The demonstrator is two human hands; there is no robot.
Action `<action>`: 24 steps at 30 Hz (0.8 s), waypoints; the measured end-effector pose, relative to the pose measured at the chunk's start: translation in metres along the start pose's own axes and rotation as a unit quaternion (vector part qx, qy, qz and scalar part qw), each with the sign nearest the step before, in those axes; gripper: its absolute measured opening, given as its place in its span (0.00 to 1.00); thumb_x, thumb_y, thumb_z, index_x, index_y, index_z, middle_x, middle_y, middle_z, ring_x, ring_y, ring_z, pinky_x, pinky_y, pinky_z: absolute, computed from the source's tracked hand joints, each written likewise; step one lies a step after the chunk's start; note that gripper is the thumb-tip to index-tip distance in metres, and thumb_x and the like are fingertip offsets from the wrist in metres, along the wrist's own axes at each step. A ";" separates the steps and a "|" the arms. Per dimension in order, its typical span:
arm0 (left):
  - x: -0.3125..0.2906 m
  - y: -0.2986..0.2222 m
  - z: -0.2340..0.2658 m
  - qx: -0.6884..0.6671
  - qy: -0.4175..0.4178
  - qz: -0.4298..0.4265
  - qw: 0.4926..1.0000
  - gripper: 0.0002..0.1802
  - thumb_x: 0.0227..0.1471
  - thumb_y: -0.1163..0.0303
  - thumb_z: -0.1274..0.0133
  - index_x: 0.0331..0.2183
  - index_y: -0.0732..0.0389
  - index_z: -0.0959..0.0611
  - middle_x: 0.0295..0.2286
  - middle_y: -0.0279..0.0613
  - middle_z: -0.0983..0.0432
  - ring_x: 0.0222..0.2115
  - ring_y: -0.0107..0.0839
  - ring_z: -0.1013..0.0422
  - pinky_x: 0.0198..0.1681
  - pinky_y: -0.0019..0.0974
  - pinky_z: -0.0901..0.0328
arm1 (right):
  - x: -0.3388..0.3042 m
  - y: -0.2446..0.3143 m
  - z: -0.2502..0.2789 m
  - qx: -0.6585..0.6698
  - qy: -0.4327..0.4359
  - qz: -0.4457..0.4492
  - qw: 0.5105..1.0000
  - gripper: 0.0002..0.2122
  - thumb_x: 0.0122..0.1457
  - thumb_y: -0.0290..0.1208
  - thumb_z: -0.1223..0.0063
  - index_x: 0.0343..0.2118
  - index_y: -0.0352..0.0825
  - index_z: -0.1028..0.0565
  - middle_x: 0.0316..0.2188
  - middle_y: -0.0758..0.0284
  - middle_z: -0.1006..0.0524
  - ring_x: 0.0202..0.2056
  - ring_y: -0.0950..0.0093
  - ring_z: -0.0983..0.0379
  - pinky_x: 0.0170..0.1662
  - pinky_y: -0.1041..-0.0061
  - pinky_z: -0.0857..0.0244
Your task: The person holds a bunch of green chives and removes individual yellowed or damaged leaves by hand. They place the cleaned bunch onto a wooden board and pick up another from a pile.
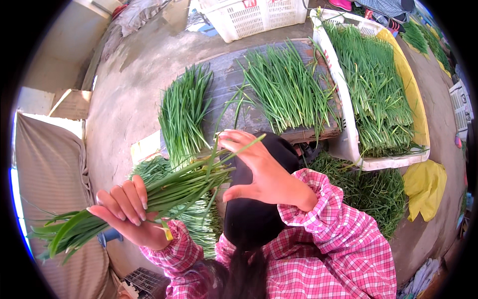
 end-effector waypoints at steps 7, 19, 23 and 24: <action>-0.049 -0.017 0.013 0.155 0.013 -0.040 0.987 0.21 0.53 0.55 0.74 0.13 0.54 0.43 0.06 0.27 0.50 0.07 0.18 0.54 0.17 0.24 0.50 | -0.013 0.034 -0.045 0.066 0.011 -0.001 0.998 0.33 0.32 0.48 0.41 0.42 0.36 0.37 0.44 0.60 0.41 0.50 0.63 0.50 0.53 0.63 0.62; -0.090 -0.031 0.030 0.156 -0.061 -0.034 0.985 0.19 0.54 0.59 0.73 0.15 0.55 0.46 0.11 0.29 0.52 0.14 0.21 0.54 0.27 0.27 0.51 | -0.037 0.058 -0.089 0.312 0.012 0.035 0.949 0.10 0.43 0.26 0.47 0.30 0.33 0.32 0.36 0.63 0.33 0.41 0.70 0.38 0.45 0.73 0.45; -0.097 -0.035 0.036 0.182 -0.094 -0.033 0.978 0.19 0.54 0.59 0.72 0.16 0.55 0.46 0.15 0.33 0.50 0.20 0.25 0.49 0.33 0.33 0.48 | -0.041 0.055 -0.098 0.443 0.006 -0.084 0.892 0.08 0.56 0.31 0.64 0.27 0.31 0.35 0.28 0.63 0.31 0.31 0.75 0.34 0.37 0.78 0.41; -0.098 -0.035 0.035 0.191 -0.112 -0.039 0.974 0.19 0.54 0.59 0.72 0.16 0.55 0.46 0.15 0.33 0.49 0.21 0.26 0.48 0.34 0.33 0.48 | -0.040 0.051 -0.101 0.482 0.000 -0.095 0.871 0.09 0.56 0.32 0.65 0.27 0.31 0.36 0.27 0.64 0.32 0.29 0.75 0.34 0.35 0.79 0.40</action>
Point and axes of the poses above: each hand's wrist, its own x-axis towards the middle knuckle, its own z-axis out of the back of the hand, y = z × x, the point moved 2 cm from there along x, towards the middle knuckle
